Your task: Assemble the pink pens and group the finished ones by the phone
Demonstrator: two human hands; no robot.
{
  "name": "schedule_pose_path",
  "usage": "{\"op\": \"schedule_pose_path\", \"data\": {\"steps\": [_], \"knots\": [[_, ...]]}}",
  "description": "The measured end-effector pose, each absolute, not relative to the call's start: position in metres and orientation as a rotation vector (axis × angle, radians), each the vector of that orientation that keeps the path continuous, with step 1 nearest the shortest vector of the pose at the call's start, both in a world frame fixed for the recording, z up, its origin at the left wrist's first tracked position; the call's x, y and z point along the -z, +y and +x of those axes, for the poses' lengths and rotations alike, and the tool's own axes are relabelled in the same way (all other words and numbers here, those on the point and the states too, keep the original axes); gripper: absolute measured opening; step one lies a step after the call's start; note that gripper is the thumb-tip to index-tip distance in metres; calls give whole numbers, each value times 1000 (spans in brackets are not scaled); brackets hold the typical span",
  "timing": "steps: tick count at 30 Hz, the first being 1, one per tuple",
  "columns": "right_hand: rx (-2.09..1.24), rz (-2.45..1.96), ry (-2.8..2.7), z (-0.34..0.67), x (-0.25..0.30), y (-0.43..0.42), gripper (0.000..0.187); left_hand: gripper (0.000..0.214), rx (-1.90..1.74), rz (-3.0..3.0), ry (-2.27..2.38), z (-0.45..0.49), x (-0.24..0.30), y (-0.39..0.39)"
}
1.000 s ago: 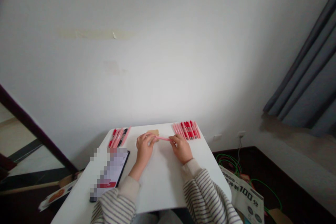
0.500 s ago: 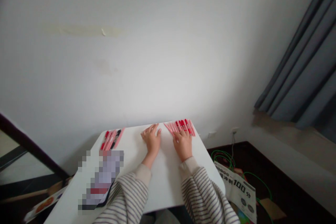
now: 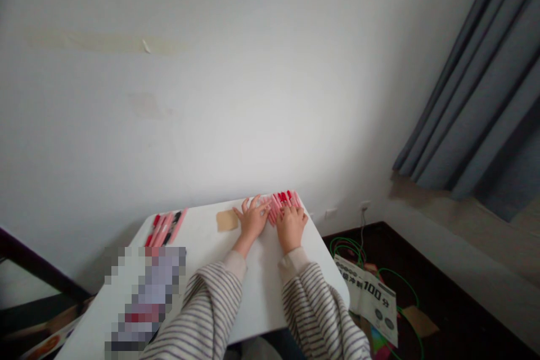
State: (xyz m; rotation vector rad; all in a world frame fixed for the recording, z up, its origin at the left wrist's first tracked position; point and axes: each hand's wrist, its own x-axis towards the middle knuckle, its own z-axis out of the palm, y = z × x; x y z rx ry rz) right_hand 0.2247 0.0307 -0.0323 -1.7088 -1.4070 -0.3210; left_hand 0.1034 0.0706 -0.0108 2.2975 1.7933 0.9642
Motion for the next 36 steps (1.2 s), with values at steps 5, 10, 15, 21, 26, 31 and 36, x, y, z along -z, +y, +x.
{"op": "schedule_pose_path", "data": {"steps": [5, 10, 15, 21, 26, 31, 36], "knots": [[376, -1776, -1428, 221, 27, 32, 14, 32, -893, 2385, 1777, 103, 14, 71], [368, -1853, -1432, 220, 25, 31, 17, 34, -845, 2412, 1754, 103, 15, 71], [283, -1894, -1436, 218, 22, 29, 19, 35, -845, 2436, 1737, 103, 16, 72], [330, -2005, -1429, 215, 18, 26, 24, 35, -931, 2367, 1785, 99, 11, 66], [334, -1937, -1474, 212, 16, 23, 24, 33, -1028, 2378, 1803, 76, 10, 57], [306, -1746, -1609, 201, 14, 21, 21, 31, -1061, 2355, 1877, 38, 5, 40], [146, -1571, -1803, 178, 12, 20, 23, 29, -984, 2370, 2030, 2, 2, 23]]}}
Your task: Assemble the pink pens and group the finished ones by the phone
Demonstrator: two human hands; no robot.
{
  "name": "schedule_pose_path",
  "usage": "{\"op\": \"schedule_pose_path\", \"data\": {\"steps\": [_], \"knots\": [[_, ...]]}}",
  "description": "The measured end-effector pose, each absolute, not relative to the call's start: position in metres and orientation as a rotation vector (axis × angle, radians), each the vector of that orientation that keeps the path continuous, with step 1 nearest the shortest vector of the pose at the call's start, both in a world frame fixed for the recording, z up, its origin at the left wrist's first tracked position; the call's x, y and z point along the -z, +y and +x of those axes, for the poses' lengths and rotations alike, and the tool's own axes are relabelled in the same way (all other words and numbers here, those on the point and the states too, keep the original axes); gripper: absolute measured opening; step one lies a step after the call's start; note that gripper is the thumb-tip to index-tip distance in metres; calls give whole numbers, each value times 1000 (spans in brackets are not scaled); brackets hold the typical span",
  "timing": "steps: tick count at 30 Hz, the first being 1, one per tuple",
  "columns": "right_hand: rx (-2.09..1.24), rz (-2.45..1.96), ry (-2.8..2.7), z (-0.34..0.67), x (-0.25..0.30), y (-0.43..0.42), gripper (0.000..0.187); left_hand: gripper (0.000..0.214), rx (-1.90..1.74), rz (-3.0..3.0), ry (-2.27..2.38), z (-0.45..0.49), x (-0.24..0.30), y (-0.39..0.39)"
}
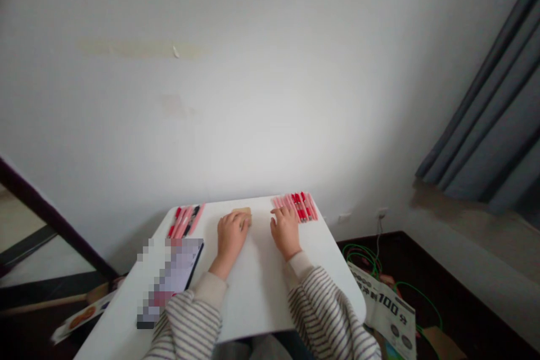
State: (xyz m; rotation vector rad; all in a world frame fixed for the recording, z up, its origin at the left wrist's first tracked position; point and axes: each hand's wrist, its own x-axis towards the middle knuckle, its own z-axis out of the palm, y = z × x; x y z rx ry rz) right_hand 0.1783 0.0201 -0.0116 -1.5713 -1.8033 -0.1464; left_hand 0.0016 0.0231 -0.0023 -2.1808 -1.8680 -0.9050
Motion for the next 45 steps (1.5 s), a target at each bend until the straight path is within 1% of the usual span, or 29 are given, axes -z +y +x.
{"op": "schedule_pose_path", "data": {"steps": [6, 11, 16, 20, 26, 33, 38, 45], "knots": [[-21, -1471, -1978, 144, 8, 19, 23, 28, 780, -2051, -1944, -21, 5, 10], [-49, -1435, -2063, 117, 3, 23, 25, 30, 682, -1841, -2045, -36, -13, -1], [-55, -1395, -2103, 89, -2, 29, 23, 35, 575, -1518, -2296, -69, -28, 1], [-74, -1356, -2164, 62, -6, 33, 26, 39, 535, -1435, -2455, -98, -28, 4], [-128, -1293, -2292, 18, -9, 41, 29, 51, 562, -1452, -2495, -124, -23, 4], [-166, -1235, -2340, -19, -4, 51, 38, 58, 542, -1590, -2486, -139, -24, 11], [-207, -1213, -2373, -33, -1, 55, 39, 52, 502, -1668, -2452, -151, -19, 17], [-222, -1217, -2334, -31, 2, 57, 38, 48, 615, -1817, -2372, -153, -12, 27]]}}
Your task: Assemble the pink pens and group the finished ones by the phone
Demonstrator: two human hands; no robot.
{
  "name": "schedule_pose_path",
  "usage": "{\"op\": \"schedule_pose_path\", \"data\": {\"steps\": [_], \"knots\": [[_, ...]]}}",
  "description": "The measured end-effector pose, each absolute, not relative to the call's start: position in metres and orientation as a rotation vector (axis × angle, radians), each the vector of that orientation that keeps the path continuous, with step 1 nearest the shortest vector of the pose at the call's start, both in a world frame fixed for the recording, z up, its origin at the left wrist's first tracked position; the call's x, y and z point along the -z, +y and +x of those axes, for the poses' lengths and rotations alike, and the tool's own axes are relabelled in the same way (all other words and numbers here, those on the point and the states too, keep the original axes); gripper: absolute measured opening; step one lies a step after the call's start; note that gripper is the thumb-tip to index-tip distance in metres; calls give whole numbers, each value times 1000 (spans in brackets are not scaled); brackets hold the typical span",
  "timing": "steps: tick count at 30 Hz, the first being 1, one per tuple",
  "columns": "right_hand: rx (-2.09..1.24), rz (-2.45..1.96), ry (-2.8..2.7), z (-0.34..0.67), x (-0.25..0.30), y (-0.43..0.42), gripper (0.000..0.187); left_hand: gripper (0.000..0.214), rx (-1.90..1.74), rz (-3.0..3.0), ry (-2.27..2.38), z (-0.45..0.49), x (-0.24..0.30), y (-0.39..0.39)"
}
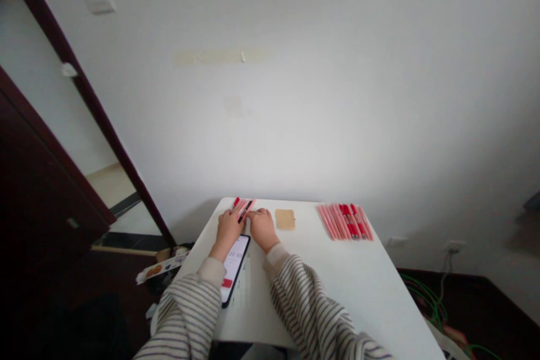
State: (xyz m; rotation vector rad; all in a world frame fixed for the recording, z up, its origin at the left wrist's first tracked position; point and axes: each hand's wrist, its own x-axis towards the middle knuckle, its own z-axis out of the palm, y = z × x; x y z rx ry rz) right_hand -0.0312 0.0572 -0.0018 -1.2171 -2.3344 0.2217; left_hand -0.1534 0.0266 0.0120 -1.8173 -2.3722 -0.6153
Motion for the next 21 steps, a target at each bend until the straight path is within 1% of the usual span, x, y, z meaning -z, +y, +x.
{"op": "schedule_pose_path", "data": {"steps": [12, 21], "knots": [[-151, -1328, -2281, 2, 0, 62, 41, 48, 629, -2045, -2273, -115, -9, 50], [-153, -1426, -2258, 30, 0, 60, 41, 49, 642, -2046, -2269, -84, -14, 40]]}}
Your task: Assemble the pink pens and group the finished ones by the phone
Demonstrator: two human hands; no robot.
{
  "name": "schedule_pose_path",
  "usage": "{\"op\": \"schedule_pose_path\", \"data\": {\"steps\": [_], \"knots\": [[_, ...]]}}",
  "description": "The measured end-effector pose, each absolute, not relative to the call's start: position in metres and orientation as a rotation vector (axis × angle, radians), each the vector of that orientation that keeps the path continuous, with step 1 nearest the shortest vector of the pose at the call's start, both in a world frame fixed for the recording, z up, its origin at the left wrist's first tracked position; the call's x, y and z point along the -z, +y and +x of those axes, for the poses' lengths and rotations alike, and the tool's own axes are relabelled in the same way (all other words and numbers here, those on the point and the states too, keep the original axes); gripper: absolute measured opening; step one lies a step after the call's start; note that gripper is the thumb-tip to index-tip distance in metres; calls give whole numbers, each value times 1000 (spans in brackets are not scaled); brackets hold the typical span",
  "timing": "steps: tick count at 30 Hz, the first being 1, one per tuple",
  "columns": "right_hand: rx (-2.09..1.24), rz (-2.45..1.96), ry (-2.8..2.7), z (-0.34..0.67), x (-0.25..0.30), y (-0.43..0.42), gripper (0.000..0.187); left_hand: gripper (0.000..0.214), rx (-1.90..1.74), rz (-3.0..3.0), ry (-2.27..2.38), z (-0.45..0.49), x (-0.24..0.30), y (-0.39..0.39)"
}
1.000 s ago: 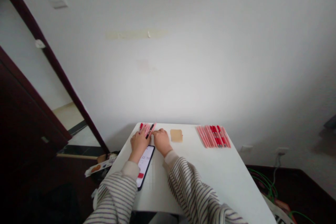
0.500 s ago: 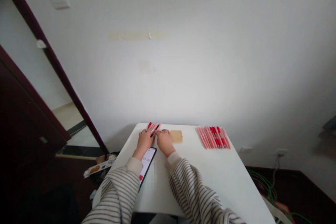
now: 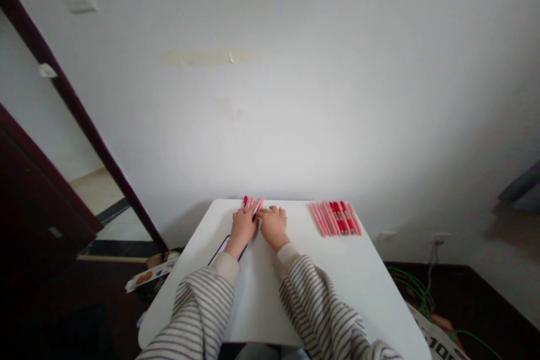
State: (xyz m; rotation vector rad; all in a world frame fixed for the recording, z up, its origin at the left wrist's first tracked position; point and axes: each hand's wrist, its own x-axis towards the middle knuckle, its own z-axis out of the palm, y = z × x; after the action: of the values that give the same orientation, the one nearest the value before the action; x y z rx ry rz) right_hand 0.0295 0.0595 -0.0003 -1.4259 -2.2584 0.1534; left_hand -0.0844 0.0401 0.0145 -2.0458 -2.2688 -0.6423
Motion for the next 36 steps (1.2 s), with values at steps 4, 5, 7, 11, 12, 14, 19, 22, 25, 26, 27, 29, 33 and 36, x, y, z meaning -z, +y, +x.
{"op": "schedule_pose_path", "data": {"steps": [4, 5, 7, 11, 12, 14, 19, 22, 25, 26, 27, 29, 33, 36], "knots": [[-170, -1410, -2258, 40, -1, 53, 42, 49, 640, -2034, -2268, -73, -16, 33], [-170, -1405, -2257, 42, -1, 51, 42, 50, 648, -2035, -2268, -70, -16, 31], [-166, -1395, -2253, 48, -1, 49, 42, 51, 657, -2056, -2248, -65, -16, 28], [-162, -1386, -2251, 57, 1, 44, 44, 52, 631, -2107, -2200, -62, -14, 22], [-163, -1383, -2255, 59, 1, 42, 46, 52, 616, -2114, -2191, -62, -14, 21], [-163, -1372, -2264, 62, 2, 37, 49, 52, 589, -2124, -2171, -63, -12, 18], [-156, -1354, -2259, 66, 3, 28, 52, 48, 594, -2115, -2177, -66, -8, 12], [-161, -1349, -2240, 67, 3, 26, 52, 46, 624, -2096, -2197, -67, -8, 10], [-170, -1327, -2206, 67, 3, 27, 48, 41, 633, -2048, -2198, -67, -12, 6], [-175, -1316, -2191, 68, 4, 28, 46, 38, 625, -2027, -2199, -67, -13, 5], [-182, -1305, -2175, 68, 4, 28, 44, 35, 615, -2010, -2197, -67, -15, 4], [-191, -1289, -2144, 69, 6, 30, 41, 32, 598, -1981, -2193, -66, -18, 4], [-191, -1289, -2090, 72, 12, 34, 36, 31, 583, -1924, -2192, -65, -20, 6], [-163, -1301, -2054, 77, 14, 35, 31, 31, 616, -1898, -2171, -65, -18, 7]]}}
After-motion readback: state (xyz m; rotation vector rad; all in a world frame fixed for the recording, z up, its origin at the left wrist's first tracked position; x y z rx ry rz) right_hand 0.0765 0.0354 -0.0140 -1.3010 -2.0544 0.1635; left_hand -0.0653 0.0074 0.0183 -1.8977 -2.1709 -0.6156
